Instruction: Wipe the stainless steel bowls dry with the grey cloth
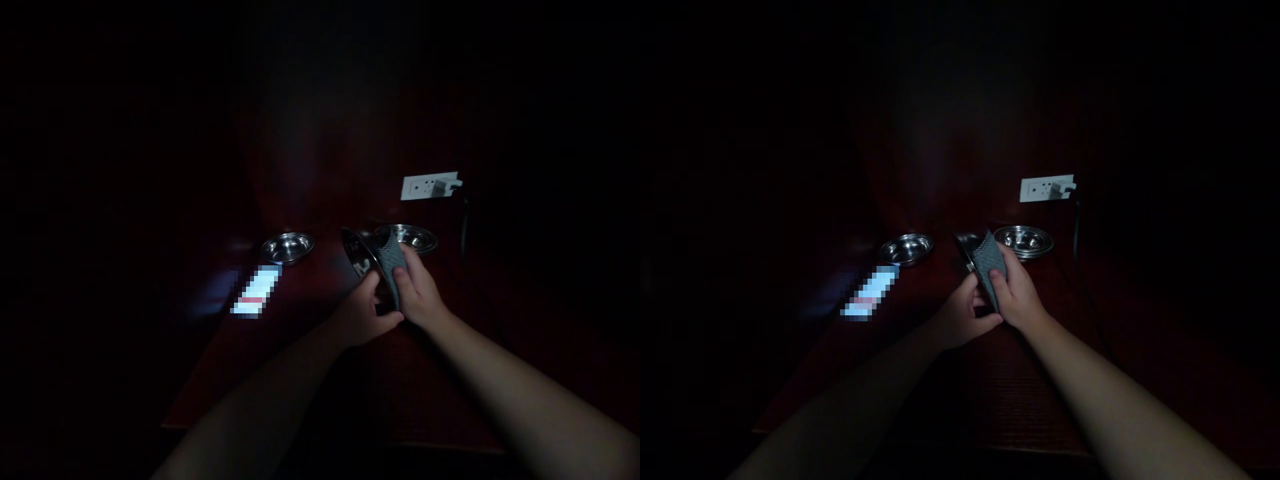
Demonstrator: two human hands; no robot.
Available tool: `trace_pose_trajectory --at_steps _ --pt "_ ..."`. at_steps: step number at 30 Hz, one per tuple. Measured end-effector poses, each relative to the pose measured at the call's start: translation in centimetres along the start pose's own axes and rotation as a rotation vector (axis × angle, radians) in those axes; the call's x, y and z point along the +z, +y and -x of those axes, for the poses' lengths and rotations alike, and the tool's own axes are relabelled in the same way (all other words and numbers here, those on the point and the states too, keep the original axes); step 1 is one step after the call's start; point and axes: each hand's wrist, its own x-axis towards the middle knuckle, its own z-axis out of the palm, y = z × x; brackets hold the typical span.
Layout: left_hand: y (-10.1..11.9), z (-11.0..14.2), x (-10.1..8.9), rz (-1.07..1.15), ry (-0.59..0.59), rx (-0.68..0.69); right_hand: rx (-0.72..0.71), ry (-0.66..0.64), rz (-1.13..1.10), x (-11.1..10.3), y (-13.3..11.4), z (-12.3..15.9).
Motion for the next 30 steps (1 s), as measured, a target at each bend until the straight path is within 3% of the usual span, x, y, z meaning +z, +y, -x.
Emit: trace_pose_trajectory --at_steps 6,12,30 --pt "0.2 0.1 -0.2 -0.087 0.005 -0.009 -0.039 -0.013 -0.007 -0.1 -0.4 -0.1" --pt "0.6 0.2 -0.6 -0.106 -0.006 -0.112 -0.033 -0.024 0.003 -0.1 -0.2 -0.2" --pt "1.1 -0.6 -1.3 0.641 0.23 -0.15 -0.012 -0.029 0.091 -0.2 1.9 -0.5"
